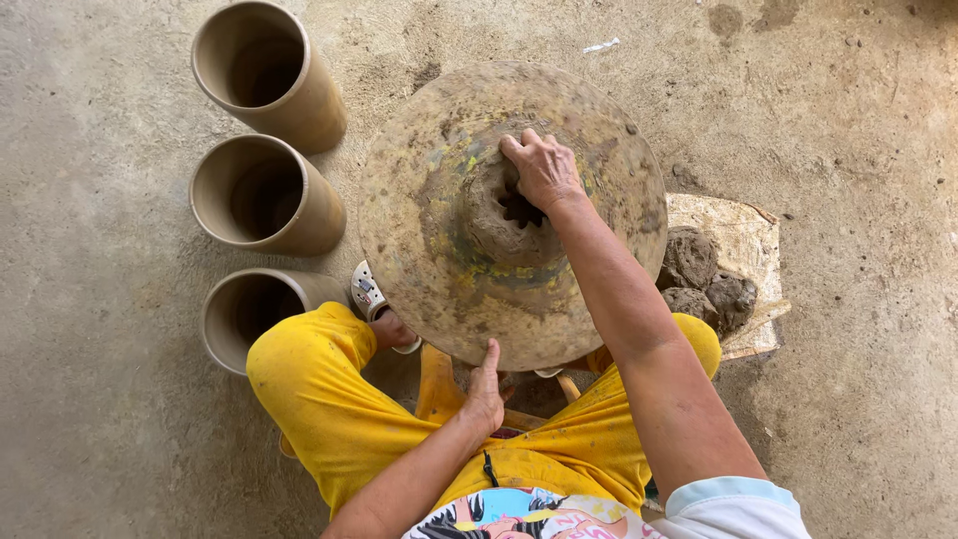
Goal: The person centers a lump of clay on a potter's wheel and opens it by hand to create a hollow cylinder. They refine the interior using a cloth and smooth the exterior surface with a flat tool.
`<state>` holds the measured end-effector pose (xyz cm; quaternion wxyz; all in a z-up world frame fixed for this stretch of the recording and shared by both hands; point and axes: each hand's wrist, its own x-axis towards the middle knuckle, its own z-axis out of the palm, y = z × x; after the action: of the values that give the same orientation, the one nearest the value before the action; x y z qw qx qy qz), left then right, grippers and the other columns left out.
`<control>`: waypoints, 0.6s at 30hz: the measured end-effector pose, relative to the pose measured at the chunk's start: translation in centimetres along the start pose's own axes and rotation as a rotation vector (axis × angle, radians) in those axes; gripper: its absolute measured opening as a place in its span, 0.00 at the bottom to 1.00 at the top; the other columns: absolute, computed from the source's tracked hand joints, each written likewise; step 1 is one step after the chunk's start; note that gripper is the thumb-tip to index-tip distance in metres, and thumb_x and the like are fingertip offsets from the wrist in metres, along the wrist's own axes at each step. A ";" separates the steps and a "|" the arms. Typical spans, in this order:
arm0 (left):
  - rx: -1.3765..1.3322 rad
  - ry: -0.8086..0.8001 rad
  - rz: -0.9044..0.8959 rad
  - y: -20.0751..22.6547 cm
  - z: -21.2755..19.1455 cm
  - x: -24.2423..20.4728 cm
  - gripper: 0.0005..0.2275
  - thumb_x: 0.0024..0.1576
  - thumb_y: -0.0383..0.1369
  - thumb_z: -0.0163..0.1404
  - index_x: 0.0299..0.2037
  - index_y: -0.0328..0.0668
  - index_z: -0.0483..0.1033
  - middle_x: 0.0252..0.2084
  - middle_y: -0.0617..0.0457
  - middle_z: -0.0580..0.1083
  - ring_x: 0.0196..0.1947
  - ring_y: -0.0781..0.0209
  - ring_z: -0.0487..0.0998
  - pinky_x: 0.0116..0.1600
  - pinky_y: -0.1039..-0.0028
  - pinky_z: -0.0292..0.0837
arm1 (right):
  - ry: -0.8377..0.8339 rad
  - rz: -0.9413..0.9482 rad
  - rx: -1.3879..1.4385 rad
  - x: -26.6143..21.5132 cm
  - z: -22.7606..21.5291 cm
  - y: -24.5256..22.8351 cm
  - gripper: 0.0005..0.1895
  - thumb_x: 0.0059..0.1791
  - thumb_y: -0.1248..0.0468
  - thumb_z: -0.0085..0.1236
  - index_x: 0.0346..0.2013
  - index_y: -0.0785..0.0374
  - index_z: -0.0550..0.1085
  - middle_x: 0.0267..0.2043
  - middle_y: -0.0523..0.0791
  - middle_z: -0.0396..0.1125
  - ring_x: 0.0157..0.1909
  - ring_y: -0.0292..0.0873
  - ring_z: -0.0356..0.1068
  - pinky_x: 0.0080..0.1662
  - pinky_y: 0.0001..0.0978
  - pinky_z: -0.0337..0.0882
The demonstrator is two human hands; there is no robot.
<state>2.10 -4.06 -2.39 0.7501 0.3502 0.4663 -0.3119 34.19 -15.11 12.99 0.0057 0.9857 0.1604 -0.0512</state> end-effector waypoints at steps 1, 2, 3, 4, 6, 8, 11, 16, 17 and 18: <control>-0.002 -0.001 0.005 0.2 -0.2 0.1 0.43 0.50 0.62 0.51 0.72 0.43 0.61 0.74 0.45 0.59 0.72 0.44 0.56 0.72 0.51 0.53 | -0.068 0.018 0.026 -0.2 -0.6 -0.6 0.37 0.48 0.70 0.62 0.68 0.39 0.60 0.61 0.50 0.62 0.60 0.55 0.67 0.58 0.52 0.72; -0.041 0.055 0.183 1.3 -0.6 0.4 0.44 0.49 0.60 0.55 0.73 0.46 0.56 0.75 0.51 0.57 0.74 0.51 0.53 0.73 0.56 0.48 | -0.130 0.037 0.055 -0.3 -1.5 -1.2 0.46 0.47 0.73 0.60 0.73 0.33 0.55 0.66 0.50 0.60 0.63 0.54 0.66 0.61 0.52 0.70; -0.081 0.109 0.362 2.4 -1.1 0.5 0.46 0.48 0.57 0.59 0.74 0.49 0.51 0.77 0.57 0.55 0.75 0.57 0.51 0.75 0.61 0.42 | -0.119 0.036 0.056 -0.8 -2.6 -1.5 0.46 0.47 0.73 0.60 0.73 0.33 0.55 0.66 0.50 0.60 0.63 0.54 0.66 0.61 0.52 0.70; -0.084 0.197 0.485 4.0 -2.2 0.5 0.47 0.51 0.56 0.58 0.75 0.49 0.41 0.78 0.56 0.48 0.76 0.57 0.47 0.75 0.60 0.41 | 0.028 -0.035 -0.100 -1.8 -3.5 -1.8 0.58 0.36 0.71 0.66 0.75 0.38 0.49 0.72 0.56 0.51 0.69 0.64 0.57 0.60 0.69 0.62; -0.081 0.287 0.602 7.3 -3.6 0.9 0.50 0.53 0.56 0.56 0.76 0.50 0.32 0.78 0.55 0.41 0.76 0.57 0.44 0.75 0.59 0.40 | 0.167 -0.098 -0.250 -3.4 -5.1 -2.3 0.70 0.25 0.69 0.71 0.76 0.43 0.44 0.77 0.63 0.43 0.75 0.75 0.48 0.58 0.87 0.55; -0.170 0.205 0.787 8.9 -3.8 1.4 0.43 0.57 0.54 0.52 0.77 0.42 0.44 0.78 0.46 0.53 0.75 0.51 0.54 0.75 0.61 0.48 | -0.038 0.215 -0.035 -4.2 -6.1 -2.6 0.72 0.33 0.55 0.77 0.77 0.36 0.35 0.79 0.61 0.31 0.76 0.75 0.36 0.62 0.86 0.46; -0.130 0.272 0.748 6.0 -2.3 1.8 0.41 0.59 0.48 0.50 0.76 0.47 0.35 0.79 0.53 0.47 0.75 0.58 0.51 0.75 0.66 0.44 | -0.116 0.298 0.018 -3.8 -5.7 -2.7 0.60 0.39 0.47 0.74 0.73 0.41 0.42 0.75 0.62 0.44 0.66 0.77 0.50 0.57 0.71 0.63; -0.029 0.259 0.603 0.7 -1.5 2.0 0.36 0.62 0.48 0.47 0.75 0.45 0.43 0.76 0.51 0.54 0.73 0.56 0.56 0.73 0.65 0.50 | -0.016 0.136 -0.006 -2.0 -1.7 -0.6 0.38 0.46 0.60 0.66 0.68 0.47 0.59 0.57 0.55 0.64 0.57 0.63 0.67 0.49 0.54 0.75; 0.020 0.214 0.539 0.0 -1.1 1.8 0.34 0.63 0.50 0.46 0.75 0.44 0.46 0.76 0.51 0.56 0.72 0.56 0.58 0.73 0.64 0.53 | 0.029 0.075 -0.045 -1.5 -1.0 -0.1 0.35 0.45 0.63 0.65 0.65 0.46 0.62 0.54 0.54 0.65 0.53 0.60 0.69 0.46 0.50 0.76; 0.020 0.215 0.538 -0.6 -0.7 1.4 0.34 0.63 0.50 0.46 0.75 0.44 0.46 0.76 0.51 0.56 0.72 0.56 0.58 0.73 0.64 0.53 | 0.027 0.075 -0.044 -1.0 -0.4 0.2 0.35 0.45 0.63 0.65 0.65 0.46 0.62 0.54 0.54 0.65 0.53 0.60 0.69 0.46 0.50 0.76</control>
<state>1.84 -4.01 -4.07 0.7485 0.4999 0.4305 -0.0676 33.32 -15.58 13.52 0.0272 0.9913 0.1245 -0.0341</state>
